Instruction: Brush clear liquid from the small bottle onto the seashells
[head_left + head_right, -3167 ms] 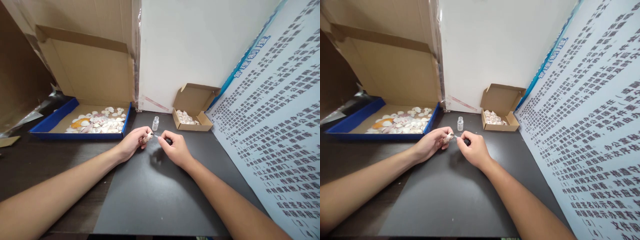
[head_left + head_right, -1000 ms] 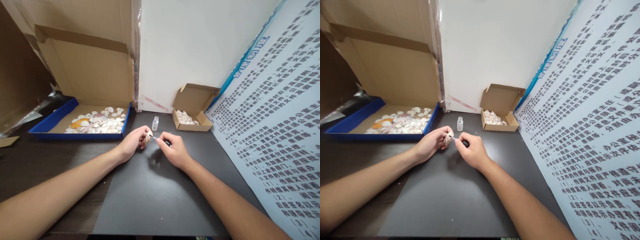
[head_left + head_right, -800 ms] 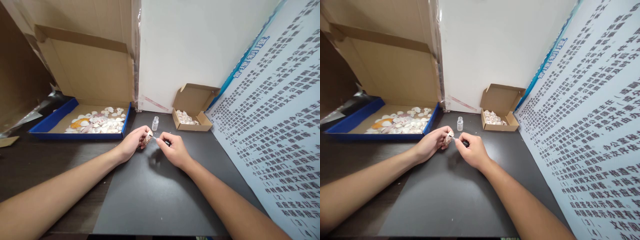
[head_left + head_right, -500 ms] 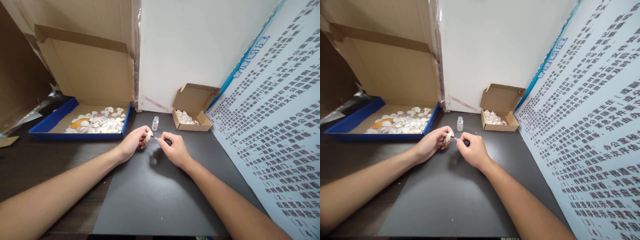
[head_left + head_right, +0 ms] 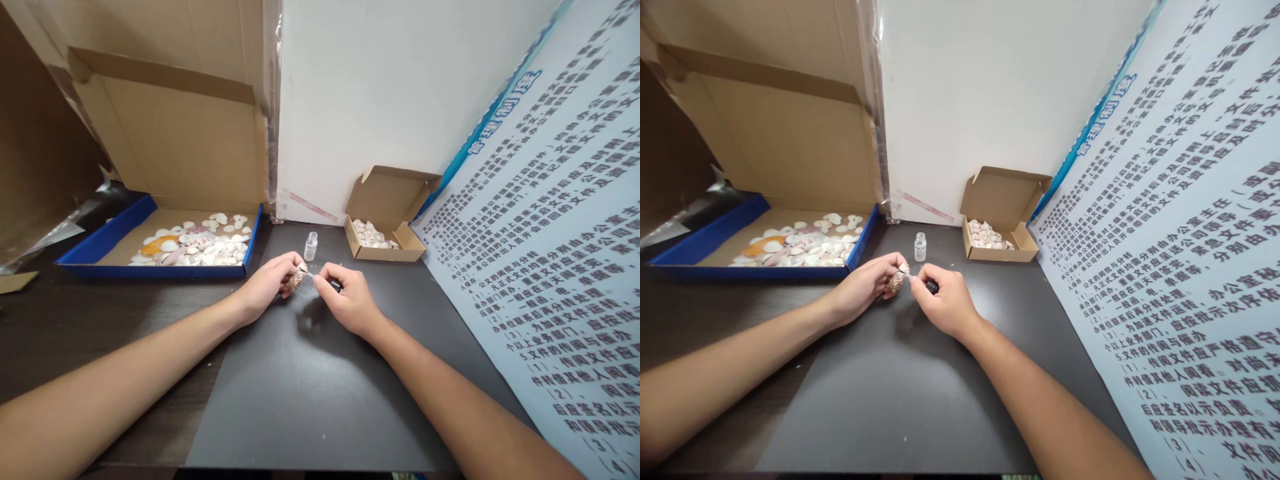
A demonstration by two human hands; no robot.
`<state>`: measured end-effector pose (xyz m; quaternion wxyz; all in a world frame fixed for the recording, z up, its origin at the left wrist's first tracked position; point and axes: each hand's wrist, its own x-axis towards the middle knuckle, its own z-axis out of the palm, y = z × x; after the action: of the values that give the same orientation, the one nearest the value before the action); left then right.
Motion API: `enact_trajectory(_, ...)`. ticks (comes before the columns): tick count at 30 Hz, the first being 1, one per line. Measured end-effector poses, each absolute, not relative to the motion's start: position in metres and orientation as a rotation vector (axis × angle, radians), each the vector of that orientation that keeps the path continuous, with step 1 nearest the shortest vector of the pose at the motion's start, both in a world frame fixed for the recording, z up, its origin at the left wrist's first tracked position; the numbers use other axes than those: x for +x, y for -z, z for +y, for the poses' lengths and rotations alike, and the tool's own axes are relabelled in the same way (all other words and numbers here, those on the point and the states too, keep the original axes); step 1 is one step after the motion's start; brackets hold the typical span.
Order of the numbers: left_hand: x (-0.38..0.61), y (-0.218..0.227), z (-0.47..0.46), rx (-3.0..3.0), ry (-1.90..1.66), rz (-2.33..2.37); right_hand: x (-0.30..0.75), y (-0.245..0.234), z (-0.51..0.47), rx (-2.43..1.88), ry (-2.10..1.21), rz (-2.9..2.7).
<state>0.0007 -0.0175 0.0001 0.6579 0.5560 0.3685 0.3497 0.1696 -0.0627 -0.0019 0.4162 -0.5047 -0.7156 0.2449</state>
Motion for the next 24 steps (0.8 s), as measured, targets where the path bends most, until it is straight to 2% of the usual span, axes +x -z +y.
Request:
enact_trajectory(10,0.0004,0.0025,-0.0149,1.286,-0.815,0.832,0.1714,0.0034,-0.0584,-1.429,-0.532,-1.720)
enact_trajectory(15,0.0002,0.0038,-0.0143,1.304,-0.822,0.812,0.1702,0.0017,-0.0608,-1.291,-0.599,-1.766)
enact_trajectory(24,0.0001,0.0015,-0.0157,1.307,-0.809,0.834,0.1710,0.0003,-0.0623,-1.301,-0.577,-1.755)
